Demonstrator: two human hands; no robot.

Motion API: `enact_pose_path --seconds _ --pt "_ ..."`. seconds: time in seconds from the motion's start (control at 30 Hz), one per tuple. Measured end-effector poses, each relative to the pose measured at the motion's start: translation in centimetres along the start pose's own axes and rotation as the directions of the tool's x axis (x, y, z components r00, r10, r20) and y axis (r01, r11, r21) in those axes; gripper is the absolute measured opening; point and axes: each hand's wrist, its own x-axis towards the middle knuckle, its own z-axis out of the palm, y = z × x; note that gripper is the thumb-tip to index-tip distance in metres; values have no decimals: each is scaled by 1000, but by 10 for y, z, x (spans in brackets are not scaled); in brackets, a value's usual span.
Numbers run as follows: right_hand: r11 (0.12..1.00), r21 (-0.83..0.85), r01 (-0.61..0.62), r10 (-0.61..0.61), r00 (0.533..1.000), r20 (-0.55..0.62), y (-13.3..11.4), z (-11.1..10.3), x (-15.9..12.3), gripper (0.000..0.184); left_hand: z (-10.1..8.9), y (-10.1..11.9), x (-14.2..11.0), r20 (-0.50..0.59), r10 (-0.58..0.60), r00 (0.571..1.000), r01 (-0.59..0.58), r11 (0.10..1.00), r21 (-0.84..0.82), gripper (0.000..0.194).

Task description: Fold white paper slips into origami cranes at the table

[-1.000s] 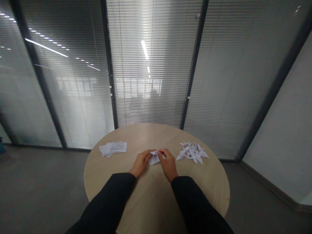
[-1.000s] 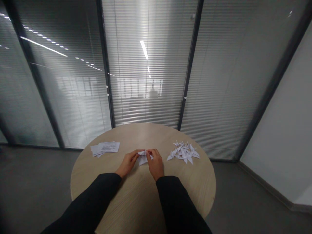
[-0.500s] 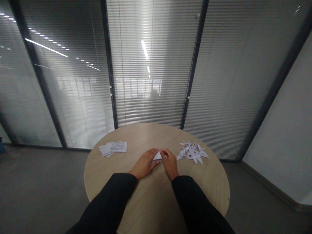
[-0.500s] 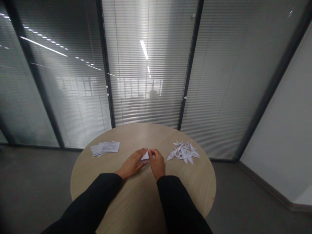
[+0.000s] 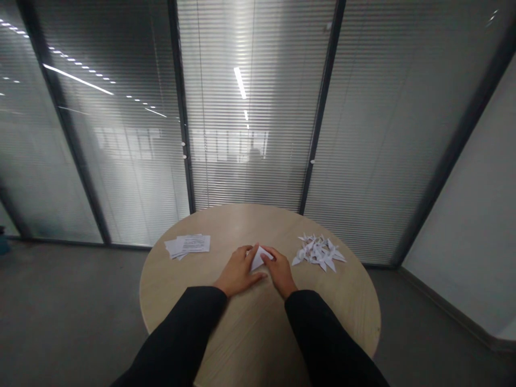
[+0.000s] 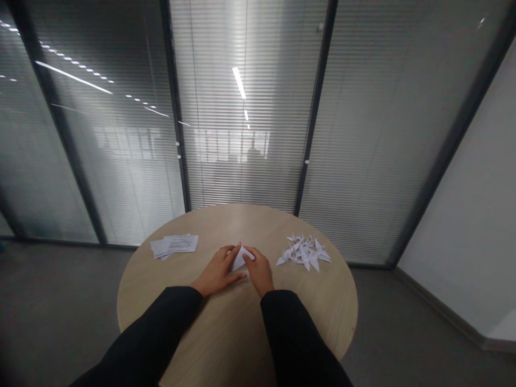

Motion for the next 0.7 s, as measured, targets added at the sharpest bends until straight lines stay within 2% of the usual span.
enact_pose_path --seconds 0.13,0.3,0.5,0.7 --pt "1000 8 6 -7 998 64 4 1 -2 30 -2 -5 4 -74 -126 989 98 947 -307 43" --pt "1000 9 24 -25 990 140 -1 1 -6 30 -3 -9 9 -63 -306 950 234 831 -504 28" --pt "995 92 -30 19 992 127 -1 1 -4 30 -2 -13 11 -62 -419 906 304 745 -594 24" --pt "988 134 -80 63 991 122 -5 1 -3 25 -5 -10 9 -116 -345 931 245 829 -503 21"
